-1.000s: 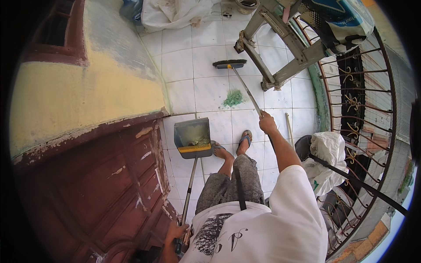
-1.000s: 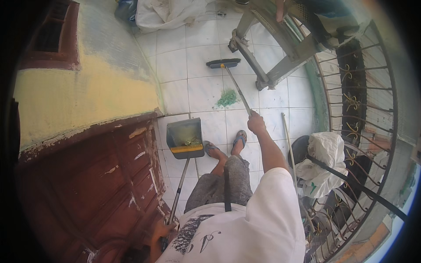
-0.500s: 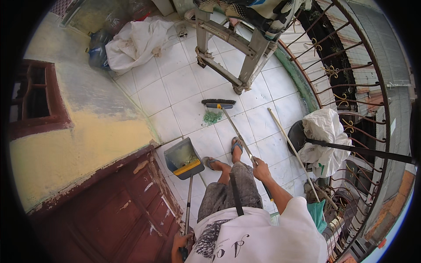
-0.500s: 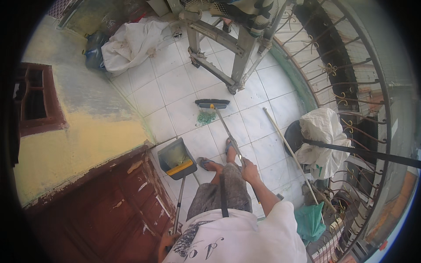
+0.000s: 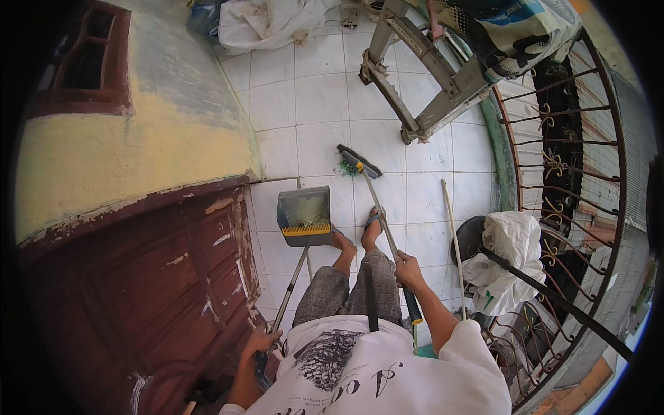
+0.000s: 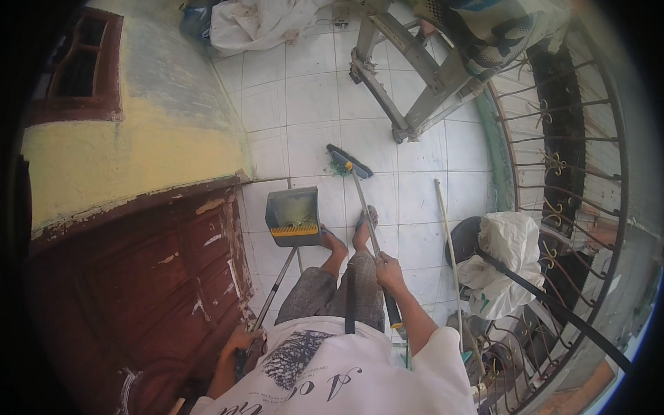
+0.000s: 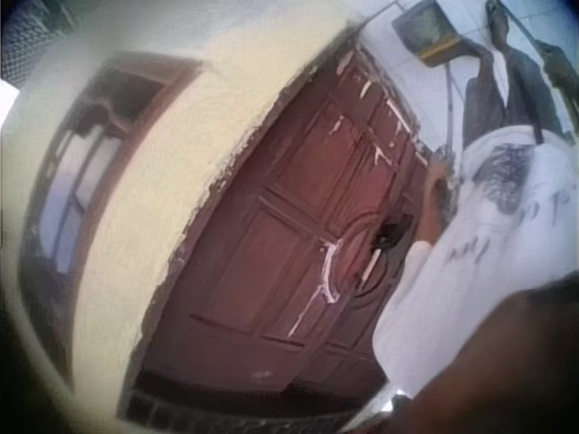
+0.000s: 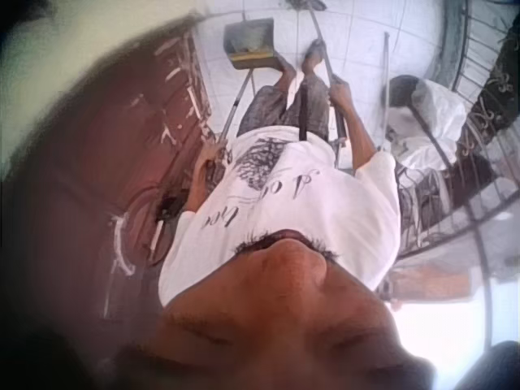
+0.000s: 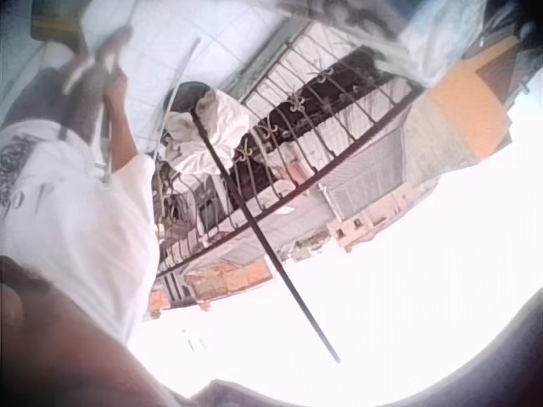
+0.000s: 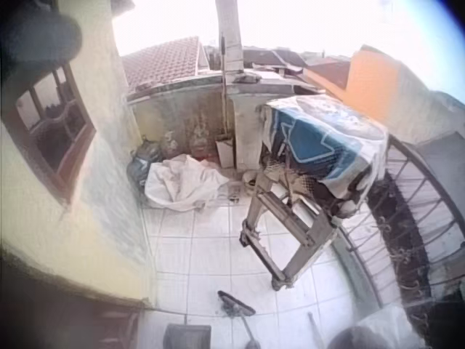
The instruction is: The person sweeps green debris on a tiled balcony floor using a broom and dustpan. They briefly move a large sack and a ladder to clear the area, then continue sweeping the debris into the dustpan.
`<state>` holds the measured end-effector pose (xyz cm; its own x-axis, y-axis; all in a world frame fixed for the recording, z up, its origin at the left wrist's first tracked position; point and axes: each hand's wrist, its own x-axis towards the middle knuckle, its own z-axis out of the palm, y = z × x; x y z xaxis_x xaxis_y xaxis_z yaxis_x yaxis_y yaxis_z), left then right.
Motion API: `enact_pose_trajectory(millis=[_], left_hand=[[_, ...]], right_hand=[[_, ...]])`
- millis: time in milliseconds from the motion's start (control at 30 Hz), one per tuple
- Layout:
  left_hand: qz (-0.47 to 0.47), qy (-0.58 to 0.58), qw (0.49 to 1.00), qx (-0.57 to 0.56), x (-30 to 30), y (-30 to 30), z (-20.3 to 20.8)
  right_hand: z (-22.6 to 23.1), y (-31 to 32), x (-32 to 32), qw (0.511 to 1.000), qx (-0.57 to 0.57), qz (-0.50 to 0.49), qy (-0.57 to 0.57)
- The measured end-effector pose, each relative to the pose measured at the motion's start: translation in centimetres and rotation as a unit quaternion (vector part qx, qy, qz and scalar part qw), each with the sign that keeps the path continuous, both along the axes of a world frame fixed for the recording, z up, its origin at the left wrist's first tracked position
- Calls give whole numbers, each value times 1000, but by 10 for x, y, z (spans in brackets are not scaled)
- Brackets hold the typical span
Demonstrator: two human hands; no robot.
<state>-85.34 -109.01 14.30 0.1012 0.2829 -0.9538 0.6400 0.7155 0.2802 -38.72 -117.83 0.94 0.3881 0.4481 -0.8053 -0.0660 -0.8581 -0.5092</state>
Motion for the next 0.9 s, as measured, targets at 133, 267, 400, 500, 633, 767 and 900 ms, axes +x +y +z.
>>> enact_pose_trajectory(millis=[133, 267, 400, 500, 633, 767, 900], left_hand=[[13, 15, 1000, 3, 2, -31, -28], [-6, 46, 999, -9, 46, -28, -18], [-1, 39, 999, -25, 68, -43, -61], [-39, 56, 998, -1, 81, -58, -88], [-59, 59, 996, -11, 97, -64, -130], [-50, 68, 996, -41, 104, -72, -165], [-51, 60, 995, -56, 107, -75, -208]], right_hand=[[47, 67, 46, 991, -12, 110, -69], [38, 145, 84, 946, -43, 261, -189], [-30, 159, 116, 892, -48, 361, -269], [-17, 148, 79, 904, -20, 361, -228], [6, 118, 45, 894, -66, 387, -218], [51, 122, 27, 921, -79, 348, -159], [2, 115, 41, 873, 37, 411, -259]])
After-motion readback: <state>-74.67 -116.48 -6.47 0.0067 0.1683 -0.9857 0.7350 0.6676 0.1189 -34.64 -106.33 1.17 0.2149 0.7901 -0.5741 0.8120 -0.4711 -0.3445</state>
